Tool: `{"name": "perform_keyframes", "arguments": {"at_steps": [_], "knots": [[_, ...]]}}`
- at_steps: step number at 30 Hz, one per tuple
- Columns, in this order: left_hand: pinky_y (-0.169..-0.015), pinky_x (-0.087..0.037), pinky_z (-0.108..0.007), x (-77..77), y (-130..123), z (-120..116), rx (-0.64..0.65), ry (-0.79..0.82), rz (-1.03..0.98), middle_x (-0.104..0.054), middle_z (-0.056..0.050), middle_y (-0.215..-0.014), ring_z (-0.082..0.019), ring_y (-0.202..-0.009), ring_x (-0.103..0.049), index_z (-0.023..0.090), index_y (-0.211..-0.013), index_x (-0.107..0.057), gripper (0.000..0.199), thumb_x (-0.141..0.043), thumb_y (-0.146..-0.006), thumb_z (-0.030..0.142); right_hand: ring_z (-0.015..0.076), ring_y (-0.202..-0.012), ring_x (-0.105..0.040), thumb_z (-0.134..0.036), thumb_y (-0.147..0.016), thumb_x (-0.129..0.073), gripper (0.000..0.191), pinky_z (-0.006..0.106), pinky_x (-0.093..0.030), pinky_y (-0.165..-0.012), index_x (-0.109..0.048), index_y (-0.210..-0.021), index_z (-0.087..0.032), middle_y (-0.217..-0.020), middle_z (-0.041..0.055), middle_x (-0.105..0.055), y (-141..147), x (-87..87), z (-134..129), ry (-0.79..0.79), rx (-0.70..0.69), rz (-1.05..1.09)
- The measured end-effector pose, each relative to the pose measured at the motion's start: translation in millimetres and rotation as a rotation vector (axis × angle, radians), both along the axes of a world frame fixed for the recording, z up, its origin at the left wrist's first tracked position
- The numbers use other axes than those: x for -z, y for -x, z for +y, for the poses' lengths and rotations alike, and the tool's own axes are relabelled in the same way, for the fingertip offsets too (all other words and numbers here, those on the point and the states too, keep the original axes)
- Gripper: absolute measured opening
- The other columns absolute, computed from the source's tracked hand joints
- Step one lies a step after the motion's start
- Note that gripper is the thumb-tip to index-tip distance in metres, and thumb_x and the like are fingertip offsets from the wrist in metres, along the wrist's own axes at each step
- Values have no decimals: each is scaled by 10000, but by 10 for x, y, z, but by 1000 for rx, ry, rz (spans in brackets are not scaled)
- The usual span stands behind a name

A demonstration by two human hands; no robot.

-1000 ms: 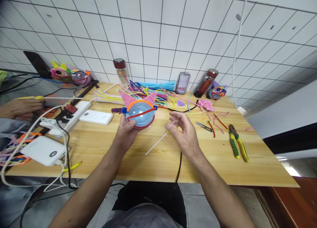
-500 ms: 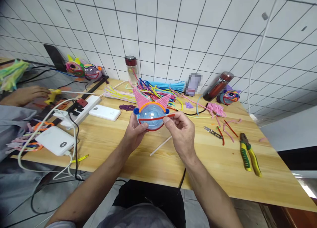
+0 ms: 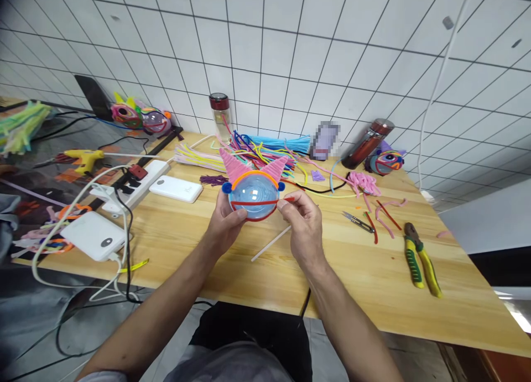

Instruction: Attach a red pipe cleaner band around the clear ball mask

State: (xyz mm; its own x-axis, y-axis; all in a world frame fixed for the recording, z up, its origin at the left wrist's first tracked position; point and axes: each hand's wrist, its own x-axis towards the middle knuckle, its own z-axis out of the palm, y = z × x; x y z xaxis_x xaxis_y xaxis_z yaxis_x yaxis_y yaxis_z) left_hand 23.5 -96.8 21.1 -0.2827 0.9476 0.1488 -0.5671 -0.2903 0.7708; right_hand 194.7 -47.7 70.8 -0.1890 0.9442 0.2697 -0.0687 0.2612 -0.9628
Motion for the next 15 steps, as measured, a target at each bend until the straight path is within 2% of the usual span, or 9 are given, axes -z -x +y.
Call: {"name": "perform_keyframes", "arguments": {"at_steps": [5, 9, 15], "knots": [[-1203, -532, -461, 54, 0, 7, -10, -12, 19, -686, -55, -1403, -285, -1353, -669, 309, -1357, -572, 795, -1026, -709, 377, 156, -623, -433, -427, -884, -698, 210, 321, -364, -625, -629, -776, -260, -646, -45, -499, 15, 12, -12, 34, 4, 15], [-1193, -539, -488, 103, -25, 47, -51, -33, 7, -694, -71, -1384, -309, -1338, -675, 305, -1371, -572, 850, -1035, -666, 414, 148, -619, -415, -416, -829, -739, 192, 313, -347, -610, -641, -785, -257, -648, -50, -502, 25, -3, -18, 59, 24, 43], [-1210, -532, -494, 21, -8, 9, -17, -4, 15, -693, -55, -1337, -304, -1339, -684, 312, -1341, -569, 829, -1038, -663, 402, 136, -603, -396, -417, -818, -783, 234, 295, -346, -590, -610, -837, -260, -649, -70, -477, 25, 10, 0, 63, 15, 63]]}}
